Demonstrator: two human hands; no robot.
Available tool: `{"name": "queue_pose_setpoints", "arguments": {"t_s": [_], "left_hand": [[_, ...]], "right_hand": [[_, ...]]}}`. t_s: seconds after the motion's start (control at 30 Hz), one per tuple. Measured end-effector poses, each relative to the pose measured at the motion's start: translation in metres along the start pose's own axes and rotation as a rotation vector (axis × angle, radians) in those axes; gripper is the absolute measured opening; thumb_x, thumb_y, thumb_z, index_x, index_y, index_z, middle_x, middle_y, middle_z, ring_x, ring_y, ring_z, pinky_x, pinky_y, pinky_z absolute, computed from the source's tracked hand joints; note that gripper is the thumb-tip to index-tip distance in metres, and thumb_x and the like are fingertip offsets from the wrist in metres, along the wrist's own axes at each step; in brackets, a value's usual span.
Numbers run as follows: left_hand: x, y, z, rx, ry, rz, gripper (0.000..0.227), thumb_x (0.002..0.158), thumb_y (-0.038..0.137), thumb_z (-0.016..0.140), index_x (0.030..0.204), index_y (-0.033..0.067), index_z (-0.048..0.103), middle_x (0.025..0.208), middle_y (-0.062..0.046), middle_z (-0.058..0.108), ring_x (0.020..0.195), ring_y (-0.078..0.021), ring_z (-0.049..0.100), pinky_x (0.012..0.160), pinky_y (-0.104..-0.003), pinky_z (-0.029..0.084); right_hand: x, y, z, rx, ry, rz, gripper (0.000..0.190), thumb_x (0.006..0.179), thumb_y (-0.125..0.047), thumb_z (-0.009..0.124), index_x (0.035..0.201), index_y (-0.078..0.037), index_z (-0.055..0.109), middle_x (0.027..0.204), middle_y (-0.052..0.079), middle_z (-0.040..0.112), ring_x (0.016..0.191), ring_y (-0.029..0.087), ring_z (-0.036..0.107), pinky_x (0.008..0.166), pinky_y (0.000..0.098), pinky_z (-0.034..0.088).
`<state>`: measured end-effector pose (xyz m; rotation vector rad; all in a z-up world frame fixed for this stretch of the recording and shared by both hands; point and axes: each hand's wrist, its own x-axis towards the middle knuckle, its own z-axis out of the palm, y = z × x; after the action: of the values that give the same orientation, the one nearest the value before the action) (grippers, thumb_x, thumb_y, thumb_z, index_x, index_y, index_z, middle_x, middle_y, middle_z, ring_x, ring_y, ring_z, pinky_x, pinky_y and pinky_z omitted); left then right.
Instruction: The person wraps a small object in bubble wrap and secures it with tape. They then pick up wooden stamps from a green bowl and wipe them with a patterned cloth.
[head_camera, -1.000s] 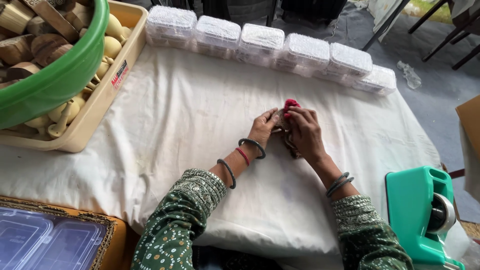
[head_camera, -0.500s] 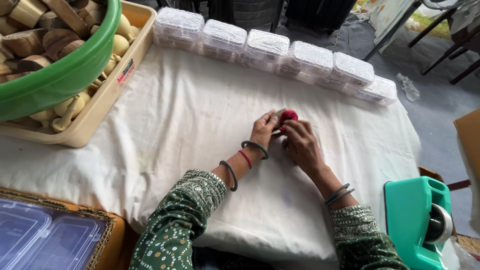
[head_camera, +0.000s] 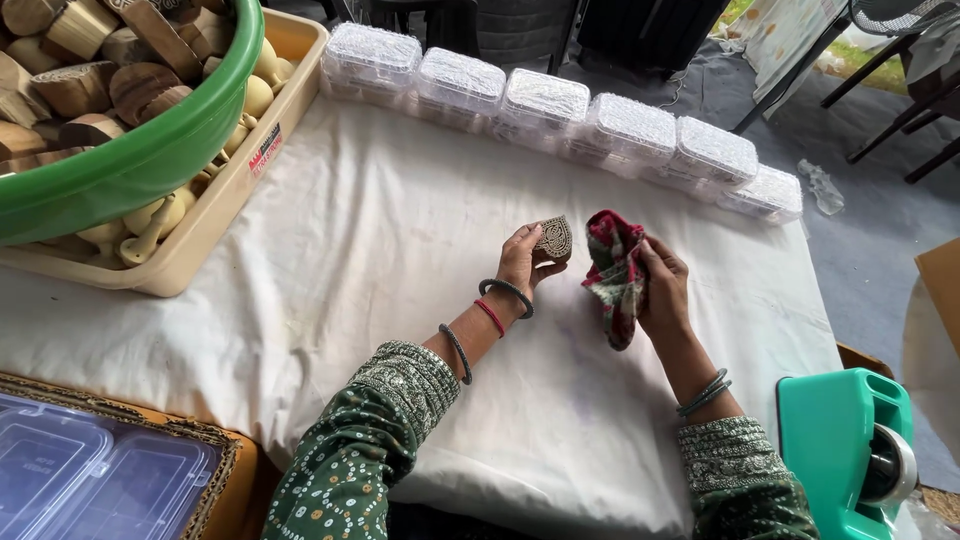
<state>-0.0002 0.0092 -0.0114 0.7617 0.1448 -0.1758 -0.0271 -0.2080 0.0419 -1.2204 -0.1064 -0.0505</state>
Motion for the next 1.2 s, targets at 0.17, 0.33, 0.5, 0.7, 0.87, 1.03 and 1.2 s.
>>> {"name": "queue_pose_setpoints", "arguments": {"t_s": [0.17, 0.33, 0.5, 0.7, 0.87, 1.03, 1.2], "left_hand": [[-0.024, 0.018, 0.024, 0.143, -0.064, -0.006, 0.042, 0.1, 0.032, 0.061, 0.133, 0.0074, 0.054, 0.115, -0.011, 0.067, 0.096, -0.0197, 0.068, 0.078, -0.039, 0.061], [-0.01, -0.022, 0.022, 0.264, -0.189, 0.018, 0.066, 0.099, 0.025, 0.061, 0.155, 0.0094, 0.031, 0.128, -0.012, 0.06, 0.106, -0.019, 0.066, 0.088, -0.036, 0.059], [-0.009, -0.038, 0.019, 0.395, -0.243, 0.219, 0.09, 0.103, 0.019, 0.065, 0.166, 0.0111, 0.0, 0.144, -0.014, 0.053, 0.123, -0.0177, 0.059, 0.103, -0.032, 0.053], [-0.029, -0.019, 0.037, 0.167, -0.053, 0.04, 0.113, 0.085, 0.006, 0.073, 0.158, 0.019, -0.012, 0.129, -0.019, 0.057, 0.106, -0.0259, 0.065, 0.087, -0.038, 0.061], [-0.016, -0.038, 0.017, 0.454, -0.145, 0.004, 0.088, 0.097, 0.02, 0.065, 0.165, 0.0106, 0.011, 0.135, -0.02, 0.06, 0.116, -0.0237, 0.065, 0.095, -0.036, 0.06], [-0.012, -0.054, 0.011, 0.558, -0.29, -0.038, 0.081, 0.105, 0.028, 0.052, 0.166, 0.0133, 0.0, 0.149, -0.018, 0.051, 0.132, -0.0214, 0.054, 0.113, -0.037, 0.044], [-0.035, -0.039, 0.033, 0.57, -0.412, -0.125, 0.079, 0.107, 0.036, 0.049, 0.166, 0.0116, 0.003, 0.141, -0.017, 0.061, 0.128, -0.0183, 0.058, 0.111, -0.033, 0.045]], "right_hand": [[-0.001, -0.005, 0.0, 0.039, 0.049, -0.07, 0.031, 0.111, -0.02, 0.053, 0.13, 0.002, 0.063, 0.112, 0.008, 0.072, 0.095, 0.014, 0.069, 0.086, 0.0301, 0.058], [-0.007, 0.022, 0.016, -0.206, 0.048, -0.054, 0.029, 0.108, -0.022, 0.053, 0.128, -0.004, 0.063, 0.107, 0.002, 0.069, 0.092, 0.01, 0.062, 0.079, 0.0269, 0.052], [-0.022, 0.031, 0.034, -0.425, -0.167, -0.257, 0.025, 0.111, -0.02, 0.055, 0.128, -0.002, 0.061, 0.109, -0.002, 0.064, 0.1, 0.006, 0.057, 0.088, 0.0218, 0.048], [-0.039, 0.003, 0.054, -0.728, 0.125, -0.466, 0.016, 0.107, -0.019, 0.062, 0.112, -0.004, 0.063, 0.087, 0.002, 0.067, 0.081, 0.007, 0.059, 0.073, 0.0249, 0.051], [-0.037, 0.004, 0.054, -0.832, -0.006, -0.571, 0.021, 0.104, -0.019, 0.065, 0.112, 0.0, 0.064, 0.096, 0.01, 0.066, 0.084, 0.012, 0.064, 0.073, 0.0278, 0.052], [-0.03, 0.002, 0.044, -0.924, 0.003, -0.609, 0.024, 0.103, -0.022, 0.066, 0.095, 0.0, 0.069, 0.08, 0.007, 0.067, 0.072, 0.013, 0.061, 0.063, 0.0309, 0.048], [-0.006, 0.026, -0.003, -0.631, 0.051, -0.364, 0.037, 0.11, -0.023, 0.061, 0.081, 0.0, 0.065, 0.067, -0.004, 0.055, 0.063, 0.006, 0.047, 0.055, 0.0286, 0.04]]}}
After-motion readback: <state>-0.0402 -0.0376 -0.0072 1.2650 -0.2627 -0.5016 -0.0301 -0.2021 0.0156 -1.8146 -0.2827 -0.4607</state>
